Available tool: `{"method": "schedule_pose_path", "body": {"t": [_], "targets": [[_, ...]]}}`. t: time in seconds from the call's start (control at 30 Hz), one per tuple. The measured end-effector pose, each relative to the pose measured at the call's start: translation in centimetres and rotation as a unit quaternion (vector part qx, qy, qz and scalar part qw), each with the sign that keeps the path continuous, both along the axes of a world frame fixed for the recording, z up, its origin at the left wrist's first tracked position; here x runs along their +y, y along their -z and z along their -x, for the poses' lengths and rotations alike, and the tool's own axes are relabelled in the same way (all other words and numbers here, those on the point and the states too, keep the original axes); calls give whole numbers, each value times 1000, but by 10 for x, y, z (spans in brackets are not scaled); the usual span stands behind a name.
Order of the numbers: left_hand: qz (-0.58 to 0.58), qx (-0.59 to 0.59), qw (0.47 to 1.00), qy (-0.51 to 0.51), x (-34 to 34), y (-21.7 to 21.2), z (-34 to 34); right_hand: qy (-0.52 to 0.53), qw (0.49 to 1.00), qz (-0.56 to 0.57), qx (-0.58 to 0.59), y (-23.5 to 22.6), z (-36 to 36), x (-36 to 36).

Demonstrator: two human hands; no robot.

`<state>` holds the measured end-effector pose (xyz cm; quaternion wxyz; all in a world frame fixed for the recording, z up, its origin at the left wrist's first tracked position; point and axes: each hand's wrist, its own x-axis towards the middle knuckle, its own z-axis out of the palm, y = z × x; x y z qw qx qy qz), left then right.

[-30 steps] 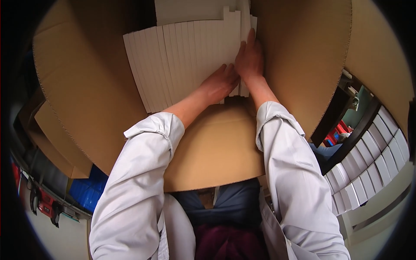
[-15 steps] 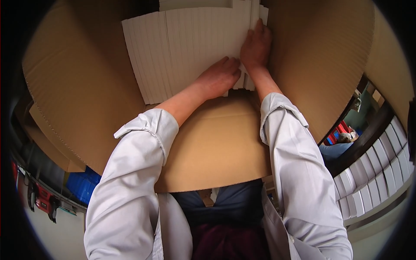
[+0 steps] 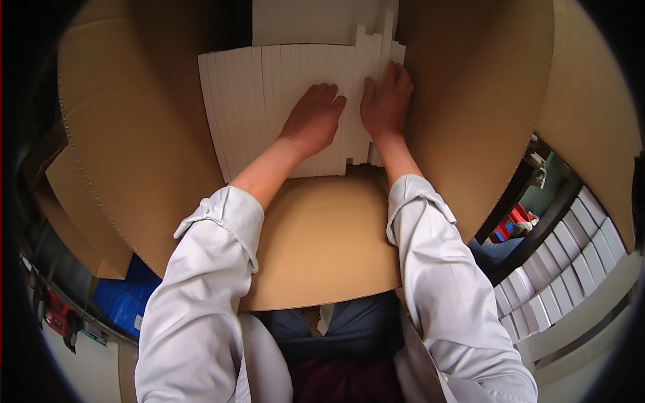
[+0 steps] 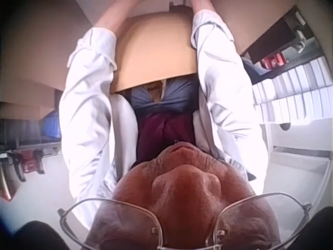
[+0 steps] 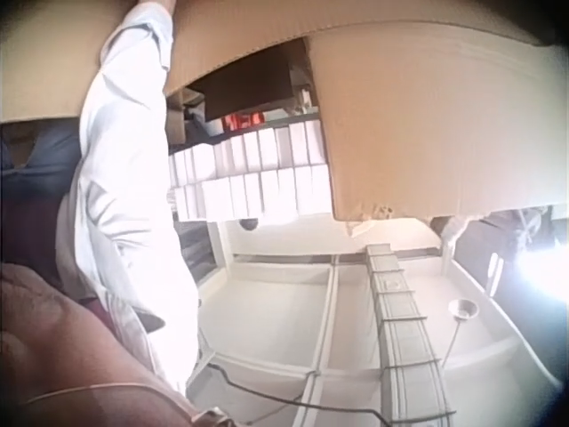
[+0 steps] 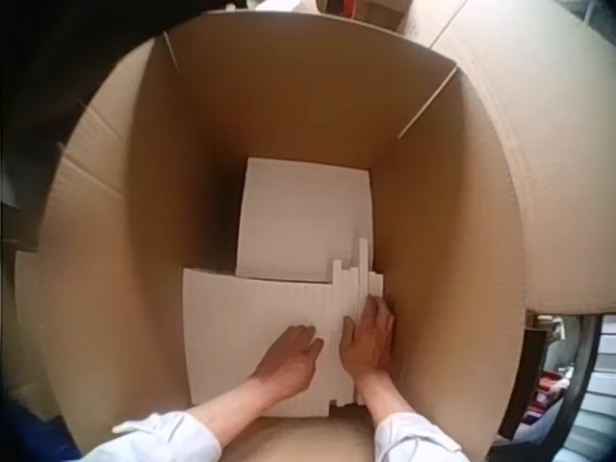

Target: Packing white rectangular components into a large cardboard box.

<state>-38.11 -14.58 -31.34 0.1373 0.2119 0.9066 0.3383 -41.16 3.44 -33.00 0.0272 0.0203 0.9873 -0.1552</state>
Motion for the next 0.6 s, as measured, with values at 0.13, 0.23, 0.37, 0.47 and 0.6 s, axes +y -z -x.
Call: {"method": "schedule_pose_path", "body": {"t": [0.13, 0.23, 0.37, 0.47, 0.6], "targets": [[24, 6, 999, -47, 1, 2, 3, -54, 996, 7, 64, 6, 20, 8], [48, 12, 996, -69, 2, 7, 0, -66, 996, 0, 61, 22, 26, 3], [41, 20, 997, -68, 0, 10, -7, -57, 996, -28, 65, 32, 26, 4], [57, 3, 997, -56, -5, 10, -15, -61, 996, 10, 68, 34, 20, 0], [47, 8, 997, -62, 1, 13, -14, -49, 997, -19, 63, 36, 23, 6]]}}
